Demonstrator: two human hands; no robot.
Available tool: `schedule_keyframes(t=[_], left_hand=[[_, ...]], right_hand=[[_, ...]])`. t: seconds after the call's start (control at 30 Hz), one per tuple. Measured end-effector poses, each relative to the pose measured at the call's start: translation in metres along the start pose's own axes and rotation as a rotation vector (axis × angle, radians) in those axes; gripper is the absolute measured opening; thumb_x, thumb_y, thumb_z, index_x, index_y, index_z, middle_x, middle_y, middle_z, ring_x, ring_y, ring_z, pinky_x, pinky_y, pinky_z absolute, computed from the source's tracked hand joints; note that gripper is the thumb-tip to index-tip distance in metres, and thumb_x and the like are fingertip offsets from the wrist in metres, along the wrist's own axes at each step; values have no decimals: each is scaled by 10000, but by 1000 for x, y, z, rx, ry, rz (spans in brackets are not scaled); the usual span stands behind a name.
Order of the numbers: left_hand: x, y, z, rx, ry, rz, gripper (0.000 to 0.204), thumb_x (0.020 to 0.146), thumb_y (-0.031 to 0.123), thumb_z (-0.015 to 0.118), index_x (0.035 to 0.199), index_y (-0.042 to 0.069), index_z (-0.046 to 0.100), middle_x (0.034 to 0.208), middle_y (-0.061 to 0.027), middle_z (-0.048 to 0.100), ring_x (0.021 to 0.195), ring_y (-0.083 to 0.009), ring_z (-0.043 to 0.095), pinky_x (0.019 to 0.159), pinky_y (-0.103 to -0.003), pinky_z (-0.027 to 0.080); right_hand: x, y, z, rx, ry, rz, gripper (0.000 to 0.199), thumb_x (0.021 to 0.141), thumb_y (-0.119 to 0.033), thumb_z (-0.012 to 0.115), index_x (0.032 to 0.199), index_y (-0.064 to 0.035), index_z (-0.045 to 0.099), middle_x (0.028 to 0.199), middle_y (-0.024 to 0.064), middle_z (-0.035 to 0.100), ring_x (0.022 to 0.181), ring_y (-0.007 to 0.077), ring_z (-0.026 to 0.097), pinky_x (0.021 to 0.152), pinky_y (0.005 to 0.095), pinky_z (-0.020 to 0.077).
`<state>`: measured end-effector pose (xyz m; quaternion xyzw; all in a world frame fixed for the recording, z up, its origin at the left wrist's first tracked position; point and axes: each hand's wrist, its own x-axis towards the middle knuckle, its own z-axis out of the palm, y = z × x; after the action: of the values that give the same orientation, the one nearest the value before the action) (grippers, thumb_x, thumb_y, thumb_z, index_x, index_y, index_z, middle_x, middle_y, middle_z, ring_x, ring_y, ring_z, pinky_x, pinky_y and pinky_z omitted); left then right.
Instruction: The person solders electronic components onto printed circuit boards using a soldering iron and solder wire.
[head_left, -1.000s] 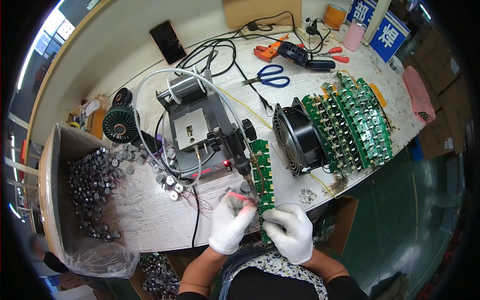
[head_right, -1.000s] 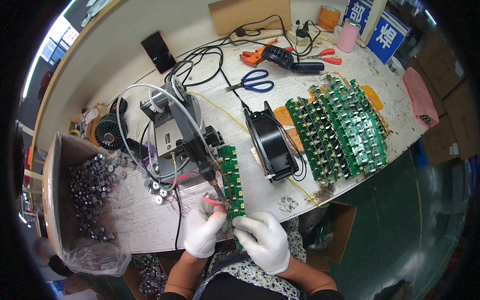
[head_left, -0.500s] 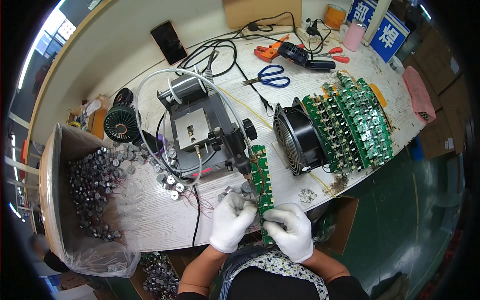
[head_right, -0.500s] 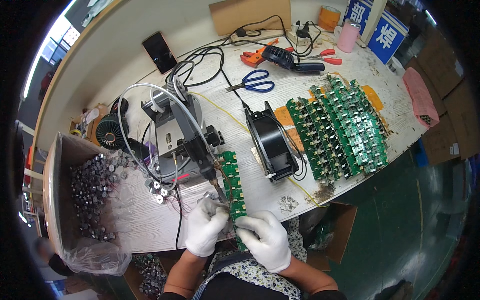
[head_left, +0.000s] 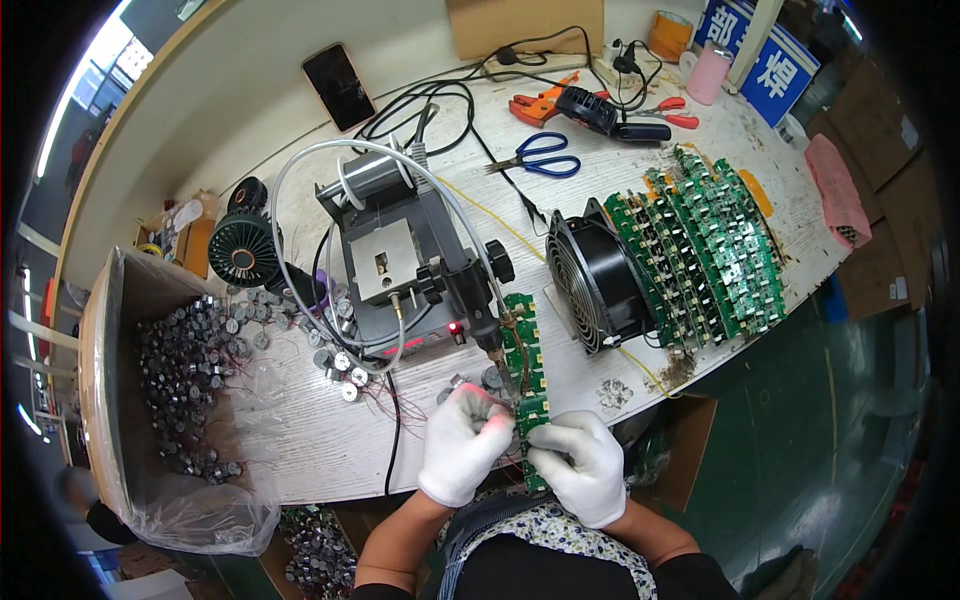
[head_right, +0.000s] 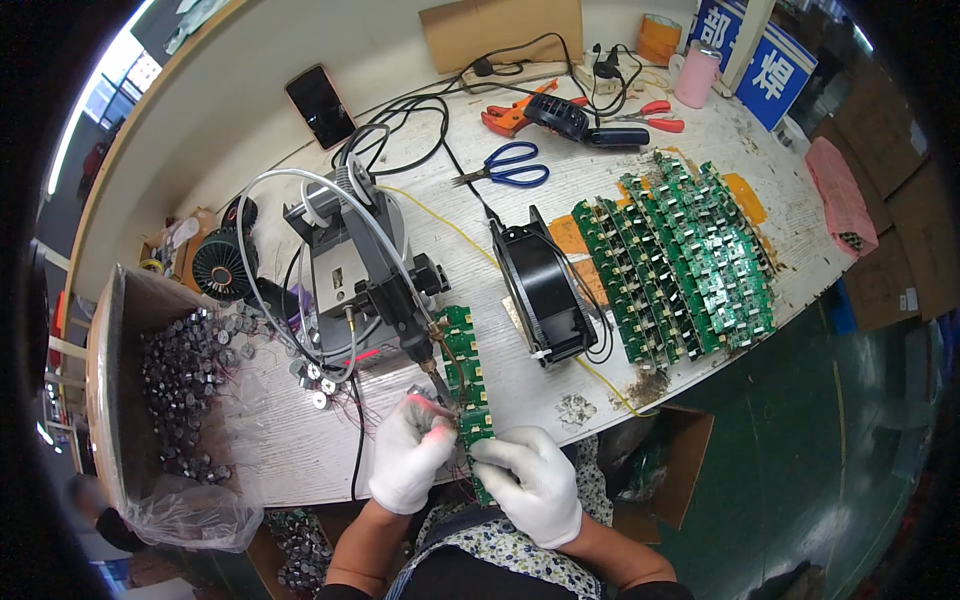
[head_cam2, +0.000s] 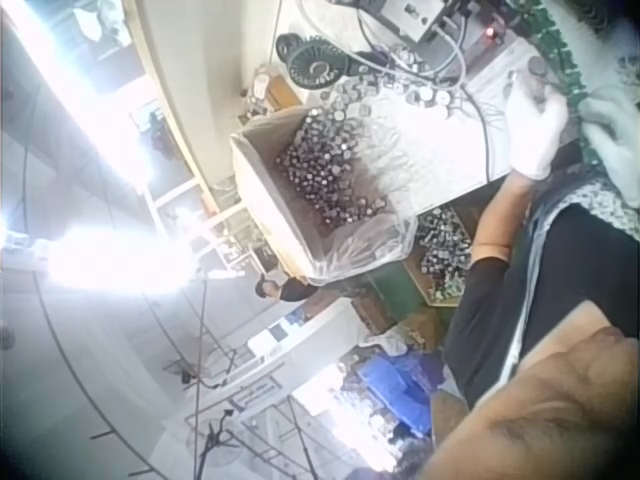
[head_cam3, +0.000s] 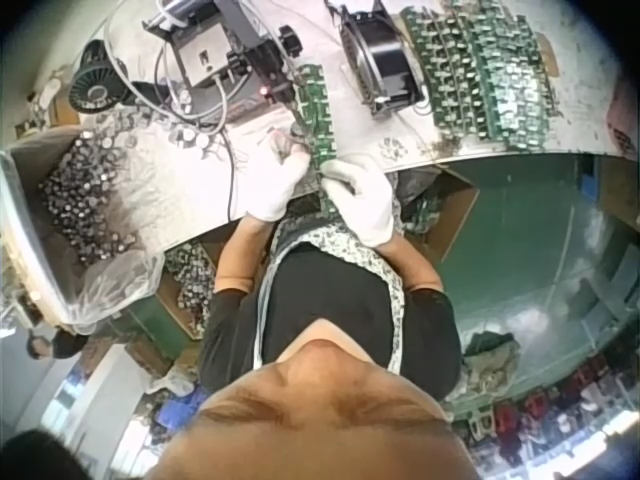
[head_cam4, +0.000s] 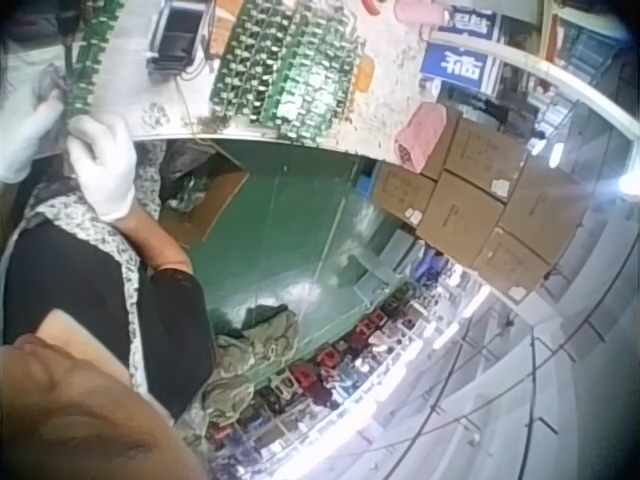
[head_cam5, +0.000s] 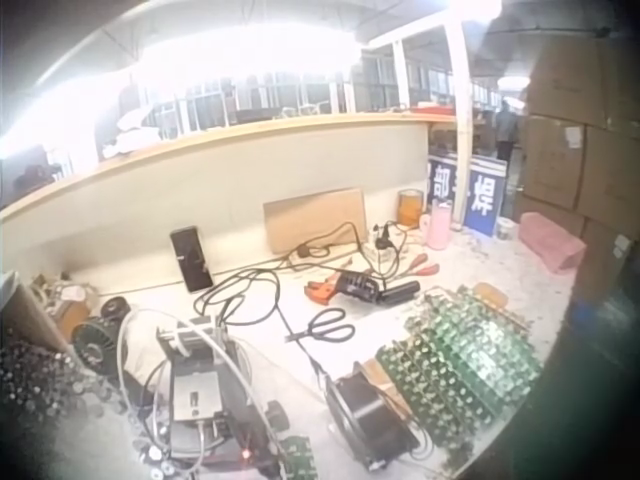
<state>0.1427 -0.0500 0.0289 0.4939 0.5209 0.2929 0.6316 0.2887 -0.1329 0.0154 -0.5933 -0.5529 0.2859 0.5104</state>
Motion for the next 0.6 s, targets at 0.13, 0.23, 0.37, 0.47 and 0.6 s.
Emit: schedule_keyframes(t=[0.13, 0.23, 0.37, 0.47, 0.6], left_hand=[[-2, 2, 0, 65, 13, 44, 120, 817, 52, 653, 887, -4, 573, 770, 2, 588, 674, -38, 510, 614, -206, 449], [-1, 4, 1, 101, 13, 52, 127, 817, 54, 655, 894, -5, 574, 764, 0, 589, 671, -40, 514, 612, -209, 452], [-1, 3, 1, 107, 19, 71, 126, 817, 57, 655, 891, -7, 576, 754, 0, 590, 664, -44, 517, 608, -212, 454], [-1, -3, 1, 87, 37, 62, 125, 813, 58, 656, 883, -9, 578, 743, -1, 591, 658, -45, 517, 604, -210, 454], [1, -10, -1, 63, 36, 28, 129, 805, 66, 659, 873, -7, 577, 737, -2, 588, 655, -50, 517, 601, -217, 453]], right_hand=[[0, -4, -1, -24, 18, -42, 248, 748, 28, 734, 987, -25, 690, 899, 105, 609, 758, 219, 625, 678, 298, 508], [1, -4, -1, -58, 12, -86, 255, 751, 31, 736, 994, -27, 690, 902, 105, 608, 755, 219, 625, 677, 298, 509], [0, -3, 0, -49, 18, -66, 254, 756, 28, 736, 999, -27, 690, 909, 107, 609, 761, 221, 629, 681, 296, 510], [-1, -1, 1, -25, 25, -35, 252, 751, 27, 734, 993, -26, 690, 912, 110, 615, 779, 228, 635, 694, 300, 513], [-1, 2, 0, 3, -20, 32, 236, 751, 4, 727, 982, -24, 689, 915, 116, 624, 805, 242, 639, 714, 311, 516]])
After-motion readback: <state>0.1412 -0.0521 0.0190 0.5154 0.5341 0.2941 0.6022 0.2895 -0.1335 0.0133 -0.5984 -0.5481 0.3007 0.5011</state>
